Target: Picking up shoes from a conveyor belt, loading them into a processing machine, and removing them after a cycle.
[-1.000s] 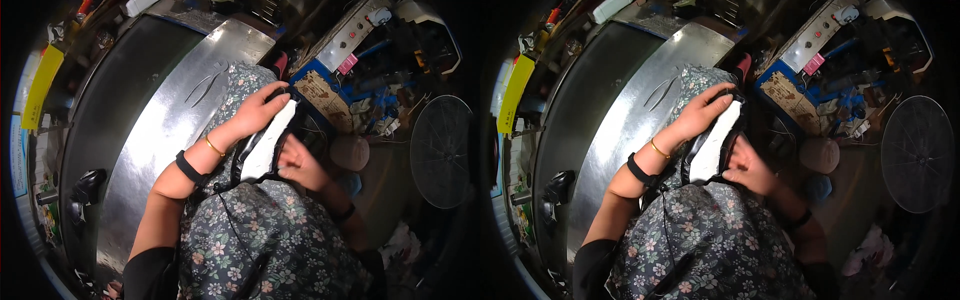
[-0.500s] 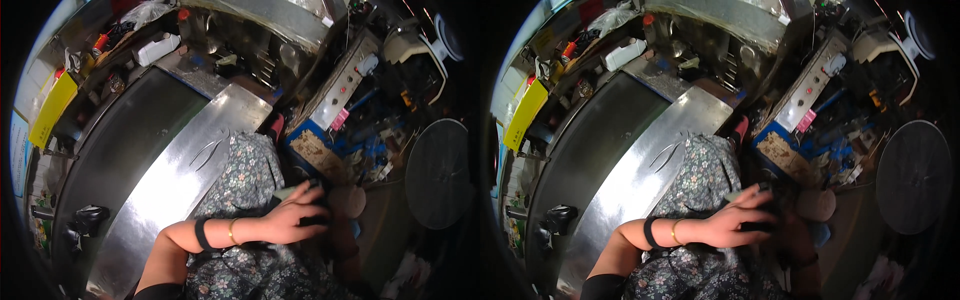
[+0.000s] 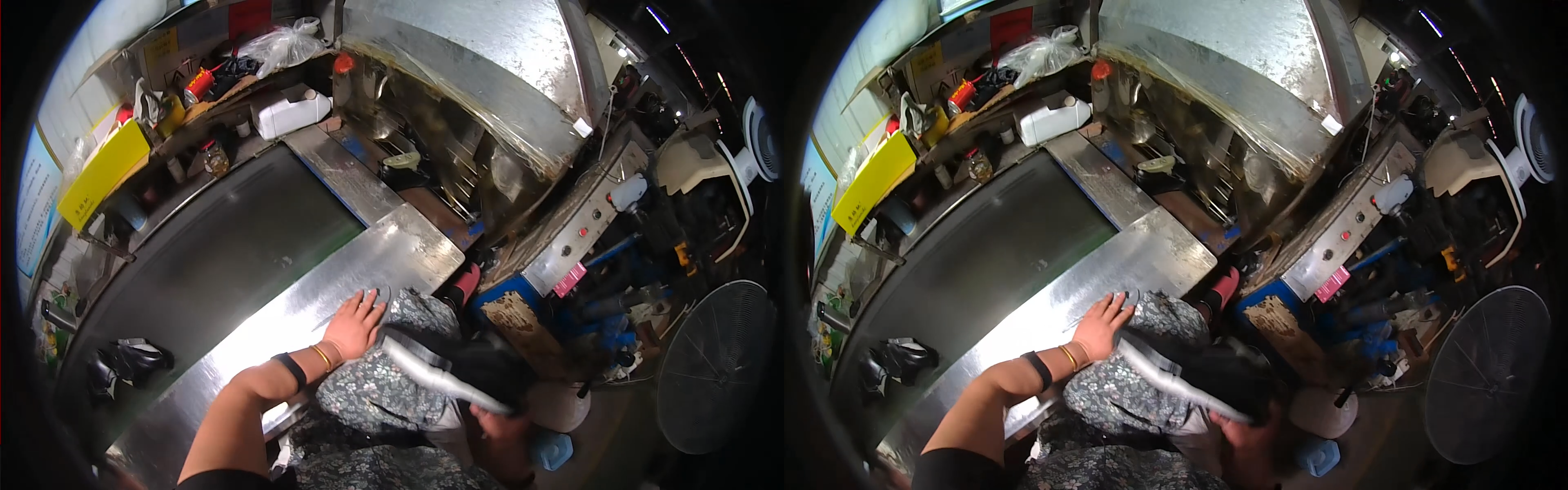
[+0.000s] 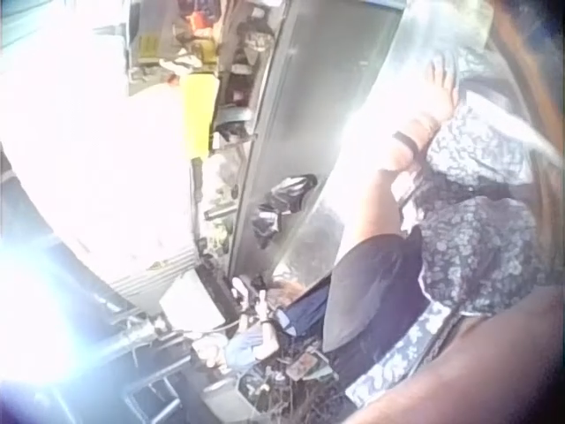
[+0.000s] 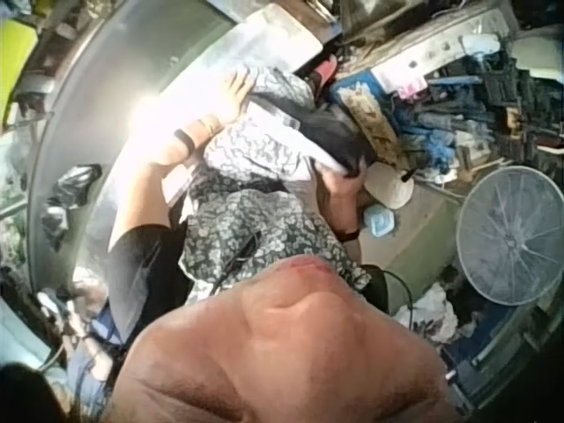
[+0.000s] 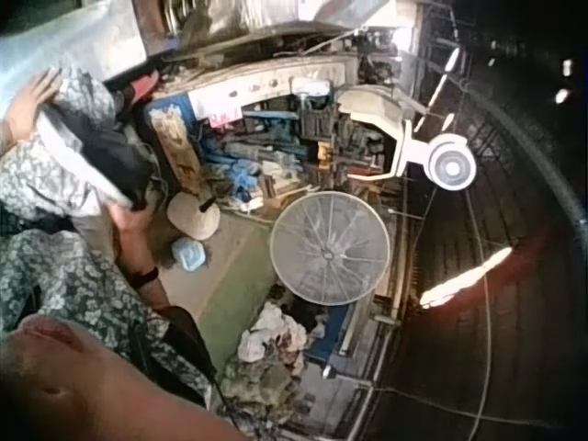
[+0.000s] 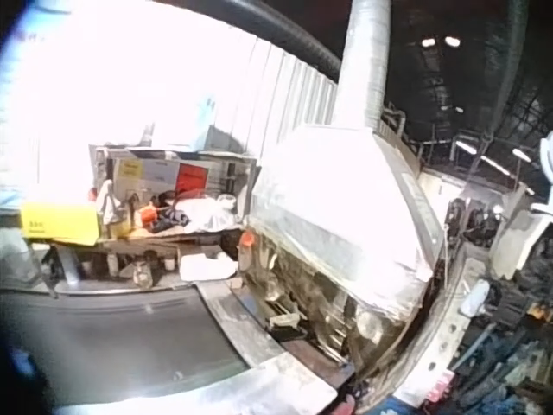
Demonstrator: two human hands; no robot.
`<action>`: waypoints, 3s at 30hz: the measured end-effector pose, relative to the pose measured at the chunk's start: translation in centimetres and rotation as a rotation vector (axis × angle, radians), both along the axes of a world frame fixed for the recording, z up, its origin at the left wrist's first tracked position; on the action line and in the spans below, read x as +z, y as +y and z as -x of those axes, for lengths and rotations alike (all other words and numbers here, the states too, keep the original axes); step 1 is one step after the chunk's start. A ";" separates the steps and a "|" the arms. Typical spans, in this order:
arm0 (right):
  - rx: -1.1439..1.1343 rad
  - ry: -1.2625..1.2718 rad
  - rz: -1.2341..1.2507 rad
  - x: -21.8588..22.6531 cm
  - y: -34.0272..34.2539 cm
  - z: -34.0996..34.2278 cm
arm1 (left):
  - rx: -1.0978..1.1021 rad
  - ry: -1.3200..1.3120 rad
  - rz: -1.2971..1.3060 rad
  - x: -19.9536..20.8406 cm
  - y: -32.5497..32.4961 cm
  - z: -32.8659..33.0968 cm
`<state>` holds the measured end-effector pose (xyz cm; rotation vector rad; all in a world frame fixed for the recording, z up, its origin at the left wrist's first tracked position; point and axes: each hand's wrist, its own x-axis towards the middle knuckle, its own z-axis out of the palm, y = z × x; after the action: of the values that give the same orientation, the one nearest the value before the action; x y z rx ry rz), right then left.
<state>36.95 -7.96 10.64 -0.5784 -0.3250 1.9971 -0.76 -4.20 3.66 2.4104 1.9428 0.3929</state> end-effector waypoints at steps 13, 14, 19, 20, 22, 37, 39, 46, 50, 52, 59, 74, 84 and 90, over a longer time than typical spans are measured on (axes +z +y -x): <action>0.004 -1.704 -0.830 -6.3 32.0 23.2 | 0.021 -0.075 -0.039 1.1 1.0 -0.5; 0.022 -1.672 -1.003 -6.0 30.7 23.8 | 0.031 -0.090 -0.039 1.0 0.8 -0.4; 0.516 -0.827 -0.807 2.3 18.4 19.3 | 0.056 -0.098 -0.036 0.8 0.1 -0.2; 0.519 -0.763 -0.813 4.5 15.8 18.0 | 0.043 -0.094 -0.031 0.6 0.2 -0.3; 0.506 -0.594 -0.726 5.3 11.4 15.8 | 0.035 -0.092 -0.017 0.5 0.3 -0.4; 0.641 -0.636 -0.621 -0.4 -0.6 15.0 | 0.216 -0.484 -0.173 4.0 -5.1 4.4; 0.600 -0.701 -0.695 0.0 -0.9 14.8 | 0.526 0.002 -0.254 5.3 -10.1 10.3; 0.537 -0.703 -0.687 -0.5 -0.9 14.7 | 1.901 0.146 0.149 3.3 -32.0 25.6; 0.590 -0.533 -0.680 0.9 -1.1 16.5 | 1.798 -0.298 -0.008 -1.2 -47.4 29.9; 0.620 -0.663 -0.506 -0.2 -0.7 15.1 | 1.898 -0.238 0.262 0.1 -35.2 23.4; 0.574 -0.731 -0.500 -0.1 -0.7 14.9 | 1.966 -0.742 -0.313 0.0 -23.8 28.2; 0.644 -0.746 -0.565 0.8 0.0 16.1 | 1.148 -2.174 -0.514 6.6 -29.1 22.5; 0.221 -0.639 -0.912 12.1 4.8 18.8 | 0.055 -1.042 0.503 18.7 -23.0 4.2; -0.018 -0.993 -1.468 14.3 1.7 11.0 | 0.045 -1.517 0.316 15.6 -10.8 -3.4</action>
<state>25.93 -6.28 24.93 -0.4819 -2.0774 0.8237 2.67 -14.99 19.23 1.0726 1.1190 1.2596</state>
